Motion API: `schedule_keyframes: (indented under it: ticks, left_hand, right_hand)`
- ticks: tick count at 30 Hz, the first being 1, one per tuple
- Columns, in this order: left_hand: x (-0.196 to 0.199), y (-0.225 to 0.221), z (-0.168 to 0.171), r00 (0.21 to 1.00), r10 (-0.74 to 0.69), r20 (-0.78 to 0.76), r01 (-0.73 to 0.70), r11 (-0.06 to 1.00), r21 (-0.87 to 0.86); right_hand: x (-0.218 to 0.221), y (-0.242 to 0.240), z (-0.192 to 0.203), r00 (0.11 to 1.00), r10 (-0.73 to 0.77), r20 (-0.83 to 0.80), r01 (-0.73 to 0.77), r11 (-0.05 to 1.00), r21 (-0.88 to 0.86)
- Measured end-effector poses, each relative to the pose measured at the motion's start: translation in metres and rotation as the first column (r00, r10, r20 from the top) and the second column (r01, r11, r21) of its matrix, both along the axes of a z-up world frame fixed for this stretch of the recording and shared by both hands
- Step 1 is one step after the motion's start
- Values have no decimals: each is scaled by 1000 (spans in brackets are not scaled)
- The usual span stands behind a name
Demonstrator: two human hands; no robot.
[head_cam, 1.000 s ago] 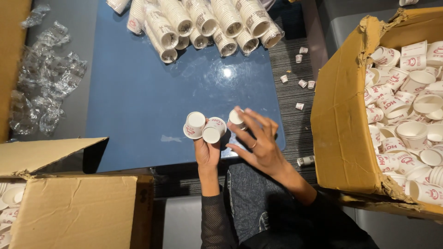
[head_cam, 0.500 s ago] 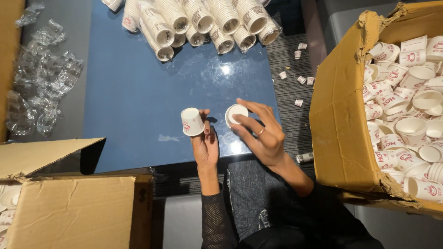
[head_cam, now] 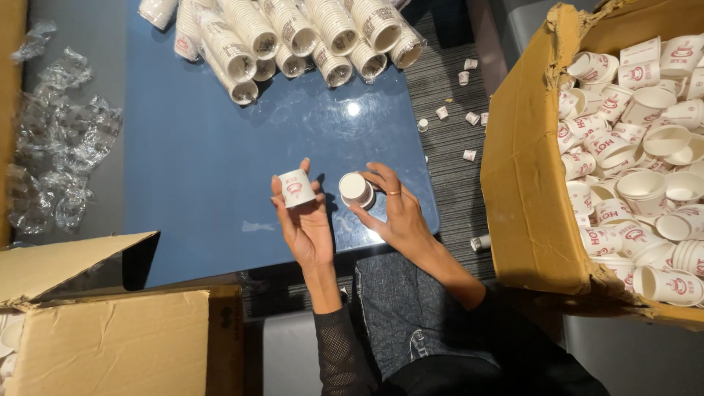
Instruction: Arranging and packaging stacks of paper cups into plastic sleeves from a bulk cardboard container.
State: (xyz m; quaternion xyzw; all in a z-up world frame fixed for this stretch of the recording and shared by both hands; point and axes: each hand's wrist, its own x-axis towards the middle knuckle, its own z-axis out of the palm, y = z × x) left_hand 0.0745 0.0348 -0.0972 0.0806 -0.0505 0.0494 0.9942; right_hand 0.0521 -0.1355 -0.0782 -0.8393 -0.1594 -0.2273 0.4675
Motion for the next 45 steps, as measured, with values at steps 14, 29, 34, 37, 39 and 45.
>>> schedule_keyframes:
  ticks: [14,29,34,37,39,45]
  left_hand:
    - [-19,-42,31,946,179,270,-294,120,948]
    - [-30,-42,11,925,310,220,-296,225,928]
    - [-36,-35,11,896,308,319,-322,-43,946]
    - [-39,-45,33,837,356,417,-381,-169,909]
    - [-44,-48,31,780,390,489,-427,-240,872]
    - [-75,-95,35,482,607,632,-666,-216,714]
  right_hand:
    - [-7,-8,13,927,64,-368,-17,991,129]
    - [-10,-7,4,940,126,-317,-111,992,65]
    - [-48,-31,17,943,176,-284,-178,984,19]
    - [-98,-85,63,914,266,-306,-325,932,-159]
    - [-129,-133,89,901,300,-313,-395,865,-309]
    - [-114,-312,136,818,159,-552,-318,926,-204]
